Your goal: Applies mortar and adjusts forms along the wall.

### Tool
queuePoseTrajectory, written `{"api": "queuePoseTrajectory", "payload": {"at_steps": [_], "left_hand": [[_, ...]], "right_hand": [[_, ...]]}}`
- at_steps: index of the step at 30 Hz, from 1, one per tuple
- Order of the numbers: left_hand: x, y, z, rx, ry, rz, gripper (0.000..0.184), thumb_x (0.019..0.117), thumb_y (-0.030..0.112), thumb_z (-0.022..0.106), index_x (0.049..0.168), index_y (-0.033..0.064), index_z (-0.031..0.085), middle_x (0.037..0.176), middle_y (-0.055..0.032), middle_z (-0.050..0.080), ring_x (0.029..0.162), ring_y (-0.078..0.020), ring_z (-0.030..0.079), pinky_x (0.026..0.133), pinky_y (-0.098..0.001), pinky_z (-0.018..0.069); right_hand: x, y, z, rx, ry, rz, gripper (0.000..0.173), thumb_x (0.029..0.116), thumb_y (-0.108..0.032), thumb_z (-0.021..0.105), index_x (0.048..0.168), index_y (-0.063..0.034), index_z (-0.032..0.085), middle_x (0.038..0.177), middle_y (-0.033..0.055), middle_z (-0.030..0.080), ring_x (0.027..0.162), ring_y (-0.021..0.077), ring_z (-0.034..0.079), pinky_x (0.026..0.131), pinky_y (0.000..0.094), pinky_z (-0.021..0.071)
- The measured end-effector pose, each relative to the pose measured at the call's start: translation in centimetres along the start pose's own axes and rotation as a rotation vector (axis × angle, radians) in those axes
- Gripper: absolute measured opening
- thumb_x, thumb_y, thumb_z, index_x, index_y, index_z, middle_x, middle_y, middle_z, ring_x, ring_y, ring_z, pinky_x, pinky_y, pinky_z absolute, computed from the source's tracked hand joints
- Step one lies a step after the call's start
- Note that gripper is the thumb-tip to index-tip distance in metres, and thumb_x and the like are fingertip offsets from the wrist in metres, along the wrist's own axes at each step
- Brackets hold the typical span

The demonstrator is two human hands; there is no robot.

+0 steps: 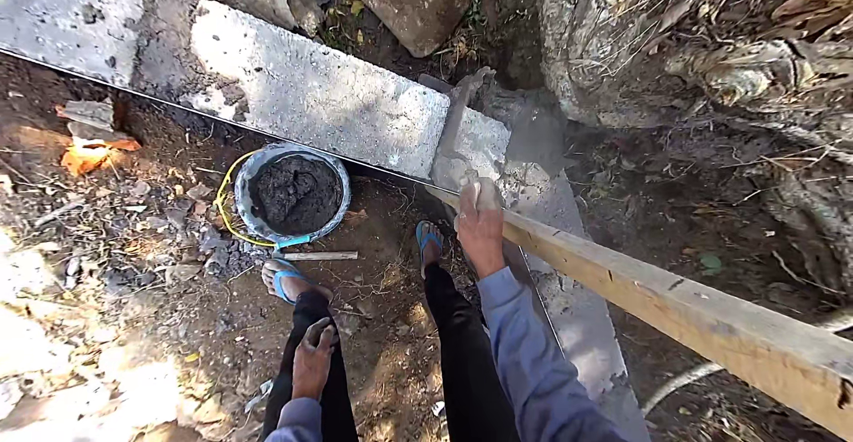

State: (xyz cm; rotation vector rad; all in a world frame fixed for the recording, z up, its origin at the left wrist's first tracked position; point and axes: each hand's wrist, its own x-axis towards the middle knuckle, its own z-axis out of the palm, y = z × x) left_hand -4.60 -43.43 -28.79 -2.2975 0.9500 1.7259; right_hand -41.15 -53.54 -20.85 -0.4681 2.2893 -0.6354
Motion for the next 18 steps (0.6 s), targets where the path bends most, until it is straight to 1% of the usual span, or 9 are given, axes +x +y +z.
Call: {"api": "queuePoseTrajectory", "payload": {"at_steps": [4, 6, 8, 9, 11, 13, 14, 17, 18], "left_hand": [[0.0, -0.5, -0.5, -0.014, 0.002, -0.012, 0.03, 0.1076, 0.017, 0.052, 0.132, 0.0005, 0.061, 0.114, -0.0207, 0.07, 0.095, -0.0279, 0.072, 0.083, -0.0465, 0.0588], [0.6, -0.1, -0.4, -0.023, 0.004, 0.001, 0.031, 0.1076, 0.017, 0.052, 0.132, 0.0004, 0.06, 0.114, -0.0206, 0.07, 0.094, -0.0277, 0.072, 0.083, -0.0463, 0.0588], [0.6, -0.2, -0.6, -0.034, -0.007, 0.01, 0.031, 0.1075, 0.017, 0.052, 0.132, 0.0008, 0.061, 0.115, -0.0198, 0.07, 0.097, -0.0274, 0.072, 0.085, -0.0467, 0.0588], [0.5, 0.2, -0.6, -0.044, -0.018, 0.013, 0.031, 0.1075, 0.018, 0.052, 0.133, 0.0009, 0.061, 0.116, -0.0191, 0.07, 0.097, -0.0268, 0.072, 0.085, -0.0464, 0.0591], [1.1, 1.2, -0.5, -0.102, -0.01, 0.021, 0.032, 0.1071, 0.018, 0.052, 0.133, 0.0013, 0.061, 0.117, -0.0178, 0.07, 0.099, -0.0257, 0.072, 0.087, -0.0459, 0.06], [1.6, 1.2, -1.0, -0.157, -0.009, 0.018, 0.033, 0.1068, 0.017, 0.052, 0.134, 0.001, 0.061, 0.119, -0.0179, 0.069, 0.102, -0.026, 0.071, 0.089, -0.0459, 0.0599], [2.2, 1.3, -1.3, -0.172, -0.016, 0.023, 0.033, 0.1067, 0.017, 0.052, 0.134, 0.0012, 0.06, 0.122, -0.018, 0.069, 0.104, -0.0259, 0.071, 0.09, -0.0457, 0.0598], [3.0, 1.4, -2.0, -0.166, -0.068, 0.045, 0.034, 0.1064, 0.019, 0.053, 0.135, 0.0024, 0.06, 0.126, -0.0165, 0.067, 0.109, -0.0239, 0.069, 0.095, -0.0439, 0.058], [3.0, 1.4, -2.4, -0.146, -0.085, 0.056, 0.035, 0.1058, 0.02, 0.054, 0.135, 0.0031, 0.061, 0.125, -0.0154, 0.067, 0.109, -0.0225, 0.068, 0.096, -0.0429, 0.057]], "right_hand": [[0.1, 0.2, -0.2, 0.059, -0.11, 0.1, 0.041, 0.1111, -0.044, 0.039, 0.115, -0.0062, 0.055, 0.069, 0.0089, 0.05, 0.052, 0.0215, 0.052, 0.052, 0.0406, 0.0509], [0.6, -0.2, -0.3, 0.041, -0.098, 0.077, 0.04, 0.1108, -0.042, 0.041, 0.122, -0.006, 0.056, 0.075, 0.0131, 0.056, 0.058, 0.0268, 0.057, 0.058, 0.0469, 0.0524], [-0.5, -0.2, -0.7, 0.035, -0.052, 0.038, 0.038, 0.11, -0.039, 0.045, 0.129, -0.0079, 0.057, 0.077, 0.0116, 0.057, 0.058, 0.0242, 0.056, 0.056, 0.0449, 0.0521], [-1.6, -0.1, -1.3, 0.032, -0.007, 0.004, 0.04, 0.1077, -0.037, 0.052, 0.133, -0.0077, 0.058, 0.082, 0.013, 0.062, 0.061, 0.0242, 0.059, 0.06, 0.046, 0.0534], [-3.3, 0.6, -1.0, 0.084, 0.043, -0.204, 0.046, 0.0996, -0.03, 0.065, 0.136, -0.0031, 0.058, 0.089, 0.0098, 0.068, 0.068, 0.0163, 0.065, 0.064, 0.0388, 0.0592], [-5.5, 1.9, 0.9, 0.043, -0.049, -0.393, 0.048, 0.0954, -0.032, 0.066, 0.125, 0.0044, 0.056, 0.087, 0.0053, 0.066, 0.071, 0.008, 0.065, 0.067, 0.0297, 0.0592], [-6.1, 2.3, 2.5, -0.052, -0.116, -0.455, 0.046, 0.0965, -0.034, 0.065, 0.12, 0.0053, 0.06, 0.084, 0.0059, 0.067, 0.07, 0.0089, 0.065, 0.066, 0.0303, 0.0585], [-5.2, 1.3, 9.0, -0.569, -0.425, -0.405, 0.051, 0.1046, -0.048, 0.049, 0.123, -0.0034, 0.067, 0.096, 0.0176, 0.073, 0.089, 0.0343, 0.073, 0.078, 0.0569, 0.057], [-4.1, 0.5, 12.0, -0.734, -0.523, -0.358, 0.05, 0.1075, -0.048, 0.043, 0.123, -0.0067, 0.066, 0.102, 0.0192, 0.072, 0.095, 0.0389, 0.071, 0.081, 0.0608, 0.0547]]}}
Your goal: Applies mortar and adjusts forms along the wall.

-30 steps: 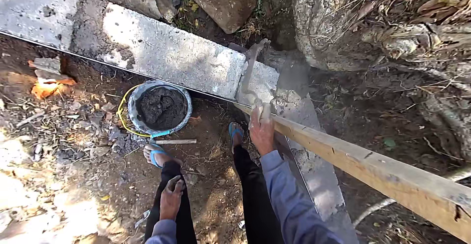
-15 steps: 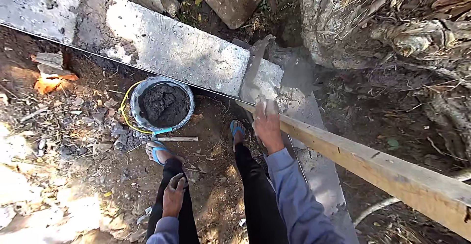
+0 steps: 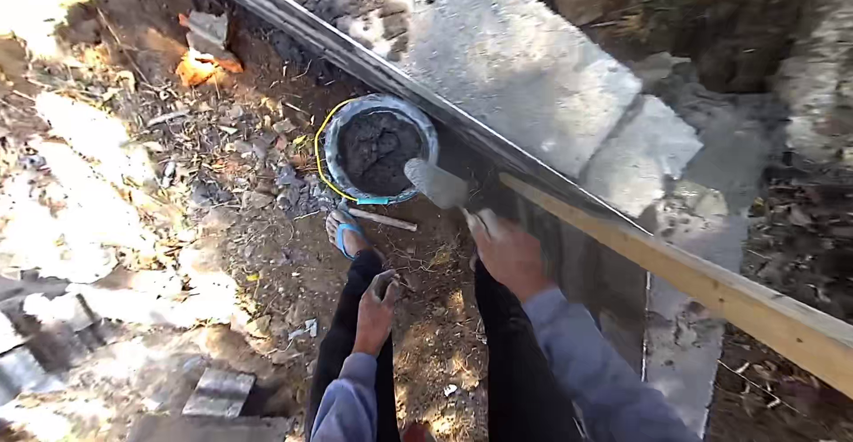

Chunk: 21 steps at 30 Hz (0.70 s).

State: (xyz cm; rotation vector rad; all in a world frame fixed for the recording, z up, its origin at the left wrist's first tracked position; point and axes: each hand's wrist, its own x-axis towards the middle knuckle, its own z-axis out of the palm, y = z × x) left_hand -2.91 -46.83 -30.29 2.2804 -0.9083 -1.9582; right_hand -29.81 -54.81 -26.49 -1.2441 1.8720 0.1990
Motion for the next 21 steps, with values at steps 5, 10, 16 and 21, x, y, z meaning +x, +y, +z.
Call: {"api": "queuePoseTrajectory", "payload": {"at_steps": [5, 10, 16, 21], "left_hand": [[-0.2, 0.4, -3.3, -0.001, -0.033, 0.057, 0.037, 0.1035, 0.022, 0.054, 0.135, 0.0045, 0.062, 0.12, -0.0099, 0.07, 0.105, -0.0163, 0.07, 0.093, -0.0368, 0.0579], [0.4, 0.6, -6.0, -0.174, 0.026, 0.079, 0.036, 0.1027, 0.017, 0.054, 0.135, 0.0018, 0.061, 0.116, -0.0077, 0.072, 0.103, -0.014, 0.071, 0.09, -0.0313, 0.06], [0.7, 0.8, -6.5, -0.24, 0.026, 0.102, 0.036, 0.1033, 0.017, 0.051, 0.135, 0.0008, 0.06, 0.116, -0.0089, 0.072, 0.104, -0.0176, 0.071, 0.09, -0.0341, 0.0609], [-0.2, 1.3, -6.0, -0.273, 0.188, 0.123, 0.035, 0.1042, 0.014, 0.05, 0.133, -0.0028, 0.059, 0.114, -0.0131, 0.072, 0.098, -0.0213, 0.073, 0.087, -0.0381, 0.0626]], "right_hand": [[15.6, -5.6, 6.1, -0.417, -0.22, -0.169, 0.035, 0.1056, -0.015, 0.051, 0.135, 0.0013, 0.061, 0.13, 0.0307, 0.062, 0.116, 0.0515, 0.062, 0.092, 0.068, 0.0505], [22.2, -9.1, 11.2, -0.643, -0.482, -0.251, 0.022, 0.101, -0.01, 0.056, 0.113, -0.0001, 0.071, 0.118, 0.024, 0.068, 0.114, 0.0433, 0.065, 0.096, 0.0622, 0.0516], [23.4, -6.7, 9.0, -0.674, -0.526, -0.425, 0.046, 0.1074, -0.042, 0.044, 0.105, -0.0035, 0.07, 0.102, 0.0205, 0.07, 0.104, 0.0404, 0.068, 0.09, 0.0606, 0.0531], [20.2, -4.4, 6.0, -0.252, -0.438, -0.426, 0.046, 0.1043, -0.048, 0.052, 0.102, -0.0072, 0.073, 0.098, 0.0173, 0.072, 0.098, 0.0364, 0.07, 0.088, 0.0619, 0.0536]]}}
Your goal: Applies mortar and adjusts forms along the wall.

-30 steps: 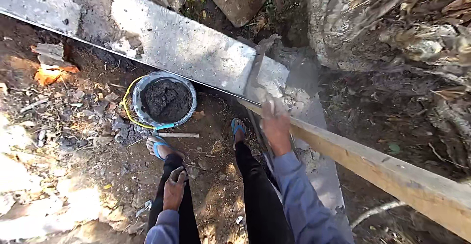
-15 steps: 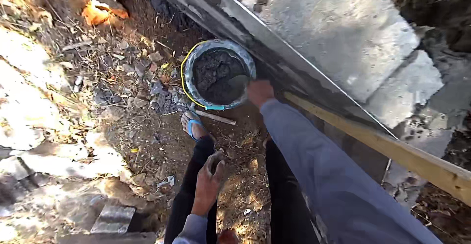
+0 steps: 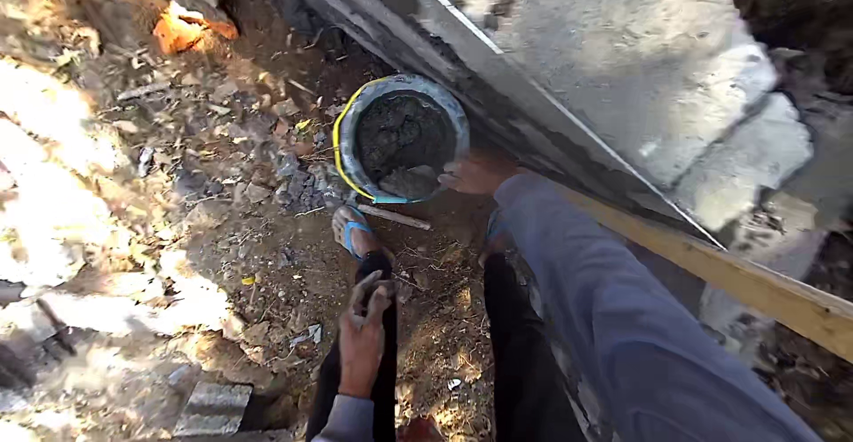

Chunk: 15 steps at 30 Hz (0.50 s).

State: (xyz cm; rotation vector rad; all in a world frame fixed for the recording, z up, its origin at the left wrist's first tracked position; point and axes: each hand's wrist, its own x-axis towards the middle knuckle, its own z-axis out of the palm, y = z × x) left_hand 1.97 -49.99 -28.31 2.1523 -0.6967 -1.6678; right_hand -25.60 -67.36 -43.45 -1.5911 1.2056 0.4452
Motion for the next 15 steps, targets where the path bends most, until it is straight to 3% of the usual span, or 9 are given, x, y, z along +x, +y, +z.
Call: {"api": "queuePoseTrajectory", "payload": {"at_steps": [2, 4, 6, 9, 12, 15], "left_hand": [[-0.8, 0.6, 0.3, -0.014, 0.078, 0.042, 0.035, 0.1051, 0.013, 0.05, 0.134, -0.0055, 0.056, 0.114, -0.0134, 0.071, 0.094, -0.0182, 0.073, 0.083, -0.0356, 0.0633], [-1.7, 1.2, 0.3, 0.002, 0.13, 0.074, 0.038, 0.1056, 0.014, 0.047, 0.136, -0.0075, 0.052, 0.111, -0.0117, 0.07, 0.09, -0.0122, 0.073, 0.08, -0.0296, 0.0629], [-2.8, 2.5, 0.5, 0.032, 0.168, 0.086, 0.04, 0.1053, 0.017, 0.045, 0.137, -0.0076, 0.05, 0.109, -0.0105, 0.07, 0.087, -0.0099, 0.072, 0.077, -0.0274, 0.062], [-4.8, 4.8, 1.3, 0.1, 0.19, 0.168, 0.041, 0.1053, 0.019, 0.045, 0.136, -0.008, 0.051, 0.11, -0.0102, 0.07, 0.087, -0.0086, 0.072, 0.077, -0.026, 0.0616], [-6.3, 8.1, 4.4, 0.167, 0.168, 0.375, 0.042, 0.1035, 0.018, 0.048, 0.135, -0.0095, 0.051, 0.111, -0.0104, 0.069, 0.09, -0.007, 0.071, 0.081, -0.0241, 0.0609], [-7.1, 13.1, 10.1, 0.253, 0.123, 0.606, 0.045, 0.1019, 0.021, 0.052, 0.134, -0.0093, 0.054, 0.119, -0.0136, 0.068, 0.1, -0.008, 0.069, 0.09, -0.0251, 0.0579]], "right_hand": [[-4.7, -1.3, -0.3, 0.16, 0.096, 0.032, 0.04, 0.1034, -0.046, 0.056, 0.11, -0.0109, 0.074, 0.102, 0.0147, 0.073, 0.1, 0.0333, 0.071, 0.09, 0.0607, 0.0548], [-10.7, -2.3, -0.2, 0.27, 0.212, 0.058, 0.036, 0.1011, -0.045, 0.061, 0.104, -0.0113, 0.073, 0.09, 0.0128, 0.071, 0.088, 0.0312, 0.071, 0.08, 0.0573, 0.0564], [-17.0, -2.3, -0.5, 0.356, 0.319, 0.057, 0.041, 0.1001, -0.05, 0.059, 0.103, -0.0107, 0.071, 0.084, 0.0116, 0.069, 0.083, 0.03, 0.07, 0.075, 0.0552, 0.0555], [-27.1, -1.7, -0.5, 0.418, 0.654, 0.097, 0.041, 0.0998, -0.048, 0.055, 0.102, -0.0096, 0.071, 0.086, 0.0092, 0.07, 0.08, 0.0257, 0.07, 0.07, 0.051, 0.0552], [-33.2, -0.7, 0.2, 0.29, 1.106, 0.311, 0.036, 0.0981, -0.041, 0.057, 0.1, -0.0094, 0.075, 0.086, 0.0073, 0.073, 0.073, 0.0221, 0.071, 0.059, 0.0446, 0.0576], [-34.4, 0.5, 0.6, 0.261, 1.244, 0.568, 0.037, 0.0976, -0.036, 0.061, 0.11, -0.0039, 0.075, 0.096, 0.0148, 0.073, 0.085, 0.0298, 0.073, 0.068, 0.0461, 0.0606]]}}
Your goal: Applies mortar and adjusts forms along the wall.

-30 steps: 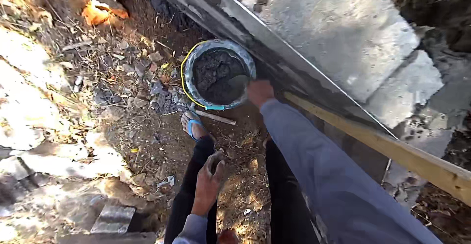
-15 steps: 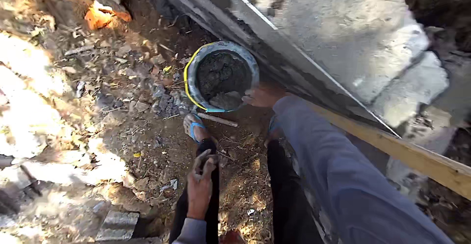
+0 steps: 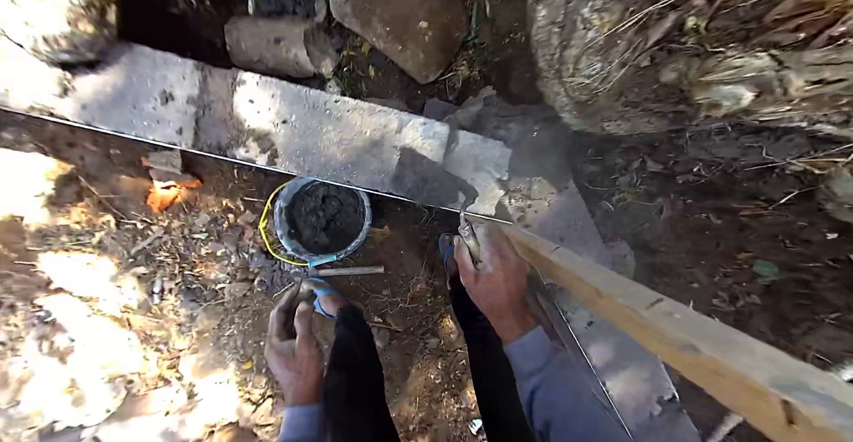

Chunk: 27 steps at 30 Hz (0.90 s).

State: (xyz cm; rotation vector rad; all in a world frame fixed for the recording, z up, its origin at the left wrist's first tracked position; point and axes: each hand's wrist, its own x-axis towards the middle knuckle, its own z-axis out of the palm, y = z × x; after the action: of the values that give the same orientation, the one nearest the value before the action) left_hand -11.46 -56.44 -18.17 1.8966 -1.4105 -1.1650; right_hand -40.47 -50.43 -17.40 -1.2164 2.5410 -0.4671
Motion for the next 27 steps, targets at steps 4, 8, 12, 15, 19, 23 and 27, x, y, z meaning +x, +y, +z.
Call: {"api": "queuePoseTrajectory", "payload": {"at_steps": [4, 8, 12, 15, 19, 23, 27], "left_hand": [[4.7, 8.9, 7.8, 0.152, -0.196, 0.248, 0.05, 0.1035, 0.028, 0.05, 0.138, -0.0077, 0.054, 0.133, -0.0226, 0.062, 0.123, -0.0224, 0.062, 0.107, -0.0373, 0.0483], [10.8, 14.7, 15.1, 0.307, -0.539, 0.364, 0.058, 0.1086, 0.044, 0.032, 0.148, 0.0064, 0.051, 0.149, -0.0136, 0.055, 0.138, -0.0264, 0.052, 0.116, -0.0501, 0.0399], [15.6, 18.0, 21.9, 0.421, -0.799, 0.389, 0.064, 0.1098, 0.048, 0.018, 0.15, 0.0099, 0.051, 0.153, -0.0134, 0.051, 0.145, -0.0269, 0.045, 0.121, -0.0516, 0.0315], [16.6, 19.3, 24.5, 0.508, -0.921, 0.194, 0.078, 0.1075, 0.059, 0.01, 0.155, 0.0068, 0.043, 0.158, -0.0196, 0.043, 0.15, -0.0329, 0.036, 0.123, -0.0573, 0.0235], [16.0, 20.2, 24.5, 0.44, -0.999, 0.121, 0.077, 0.108, 0.058, 0.011, 0.153, 0.0047, 0.045, 0.157, -0.0191, 0.044, 0.15, -0.03, 0.037, 0.123, -0.0549, 0.0261], [18.0, 22.1, 25.6, 0.634, -1.092, 0.214, 0.077, 0.1073, 0.06, 0.01, 0.158, 0.0102, 0.04, 0.161, -0.0167, 0.04, 0.152, -0.0316, 0.033, 0.124, -0.0578, 0.0222], [19.3, 23.2, 28.4, 0.829, -1.199, 0.227, 0.088, 0.1052, 0.065, 0.01, 0.143, -0.0012, 0.054, 0.146, -0.0283, 0.053, 0.14, -0.0434, 0.046, 0.113, -0.0682, 0.0316]], "right_hand": [[1.5, 1.3, 1.3, 0.081, 0.014, 0.143, 0.042, 0.0995, -0.031, 0.059, 0.119, 0.0046, 0.068, 0.107, 0.0229, 0.069, 0.094, 0.0373, 0.072, 0.077, 0.0506, 0.0603], [0.3, 0.8, -0.3, 0.644, -0.047, 0.362, 0.047, 0.101, -0.025, 0.048, 0.131, 0.0077, 0.062, 0.115, 0.0202, 0.069, 0.102, 0.0234, 0.068, 0.092, 0.0412, 0.0556], [0.3, 0.9, 0.3, 0.887, -0.194, 0.405, 0.042, 0.1062, -0.03, 0.04, 0.116, 0.0022, 0.065, 0.071, 0.0005, 0.059, 0.055, 0.0085, 0.055, 0.054, 0.0302, 0.0519], [2.1, 1.0, 1.9, 0.97, -0.362, 0.523, 0.048, 0.1097, -0.034, 0.032, 0.117, 0.0018, 0.064, 0.066, 0.0005, 0.056, 0.048, 0.0102, 0.051, 0.047, 0.0302, 0.0493], [3.5, 1.3, 2.8, 0.957, -0.452, 0.646, 0.042, 0.1089, -0.038, 0.039, 0.122, -0.0035, 0.058, 0.064, -0.0003, 0.052, 0.045, 0.0112, 0.049, 0.044, 0.0298, 0.0481], [3.6, 1.2, 2.7, 0.956, -0.473, 0.659, 0.038, 0.1098, -0.035, 0.039, 0.12, -0.0043, 0.059, 0.063, -0.0011, 0.049, 0.044, 0.0102, 0.047, 0.043, 0.0283, 0.0458], [4.0, 0.7, 2.6, 0.975, -0.339, 0.625, 0.039, 0.11, -0.033, 0.035, 0.108, -0.0028, 0.061, 0.06, -0.0026, 0.05, 0.043, 0.0091, 0.048, 0.042, 0.0277, 0.0464]]}}
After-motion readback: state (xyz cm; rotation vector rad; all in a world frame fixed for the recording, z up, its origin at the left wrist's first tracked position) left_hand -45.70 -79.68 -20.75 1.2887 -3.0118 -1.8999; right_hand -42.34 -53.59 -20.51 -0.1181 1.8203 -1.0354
